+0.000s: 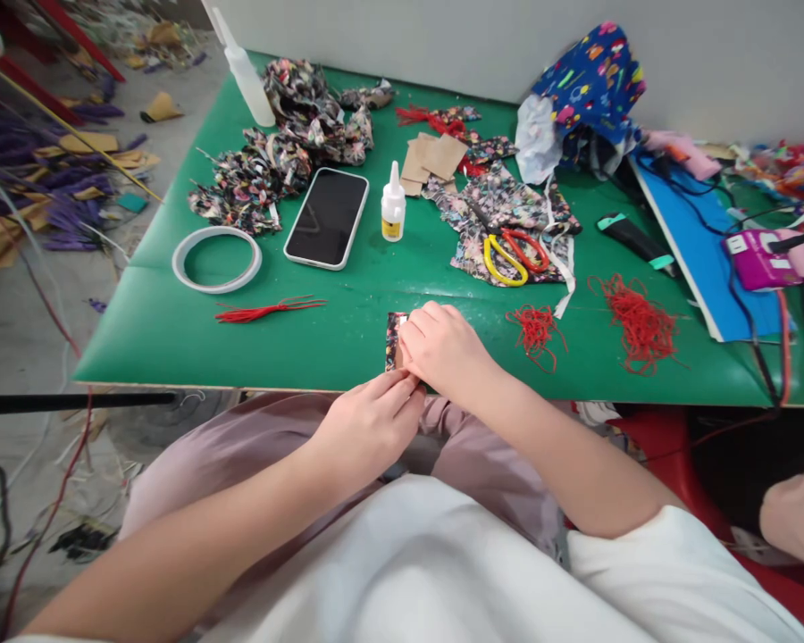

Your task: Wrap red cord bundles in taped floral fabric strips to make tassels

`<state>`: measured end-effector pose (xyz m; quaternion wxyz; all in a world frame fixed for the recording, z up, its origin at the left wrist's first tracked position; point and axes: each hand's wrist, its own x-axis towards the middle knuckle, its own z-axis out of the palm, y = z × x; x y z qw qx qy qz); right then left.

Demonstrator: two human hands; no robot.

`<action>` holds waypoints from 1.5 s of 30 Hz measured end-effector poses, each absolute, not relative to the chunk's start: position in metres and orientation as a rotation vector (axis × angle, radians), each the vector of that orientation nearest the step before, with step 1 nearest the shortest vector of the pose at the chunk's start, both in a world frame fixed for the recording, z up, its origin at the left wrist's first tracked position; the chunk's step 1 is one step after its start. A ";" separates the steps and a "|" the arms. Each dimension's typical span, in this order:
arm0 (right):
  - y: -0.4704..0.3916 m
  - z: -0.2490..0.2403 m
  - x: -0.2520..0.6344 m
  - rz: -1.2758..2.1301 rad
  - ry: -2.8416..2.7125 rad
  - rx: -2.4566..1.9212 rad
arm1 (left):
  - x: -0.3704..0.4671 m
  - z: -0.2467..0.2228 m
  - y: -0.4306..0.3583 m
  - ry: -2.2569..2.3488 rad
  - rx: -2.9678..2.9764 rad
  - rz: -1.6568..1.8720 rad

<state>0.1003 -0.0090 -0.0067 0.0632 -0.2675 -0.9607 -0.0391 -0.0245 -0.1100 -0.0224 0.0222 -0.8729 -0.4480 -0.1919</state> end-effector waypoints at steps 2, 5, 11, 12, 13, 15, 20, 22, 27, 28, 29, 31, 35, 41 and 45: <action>-0.006 -0.006 0.100 -0.070 -2.897 -0.835 | -0.025 -0.024 -0.110 -1.376 -2.700 -0.594; -0.004 -0.005 0.101 0.012 -2.876 -0.886 | -0.025 -0.025 -0.110 -1.371 -2.690 -0.587; -0.008 -0.001 0.105 0.088 -2.853 -0.844 | -0.025 -0.023 -0.110 -1.380 -2.692 -0.569; -0.009 -0.001 0.105 0.081 -2.857 -0.842 | -0.025 -0.023 -0.110 -1.383 -2.696 -0.563; -0.010 -0.001 0.104 0.067 -2.861 -0.845 | -0.025 -0.022 -0.110 -1.385 -2.700 -0.557; -0.012 -0.002 0.103 0.021 -2.871 -0.854 | -0.025 -0.022 -0.110 -1.384 -2.711 -0.544; -0.012 -0.003 0.099 -0.071 -2.907 -0.873 | -0.025 -0.021 -0.110 -1.387 -2.748 -0.515; -0.011 -0.003 0.098 -0.059 -2.926 -0.879 | -0.025 -0.021 -0.110 -1.381 -2.755 -0.504; -0.008 -0.003 0.097 0.088 -2.922 -0.931 | -0.026 -0.022 -0.111 -1.380 -2.752 -0.503; -0.008 -0.004 0.097 0.123 -2.906 -0.948 | -0.026 -0.022 -0.111 -1.378 -2.753 -0.506; -0.007 -0.005 0.098 0.153 -2.887 -0.964 | -0.026 -0.022 -0.111 -1.374 -2.753 -0.512; -0.006 -0.007 0.100 0.202 -2.849 -0.992 | -0.026 -0.023 -0.111 -1.369 -2.749 -0.521; -0.003 -0.009 0.104 0.309 -2.771 -0.992 | -0.025 -0.023 -0.111 -1.367 -2.739 -0.509; -0.003 -0.007 0.111 0.485 -2.632 -0.949 | -0.026 -0.020 -0.111 -1.364 -2.729 -0.499; -0.007 -0.008 0.113 0.394 -2.644 -0.898 | -0.025 -0.019 -0.110 -1.382 -2.712 -0.509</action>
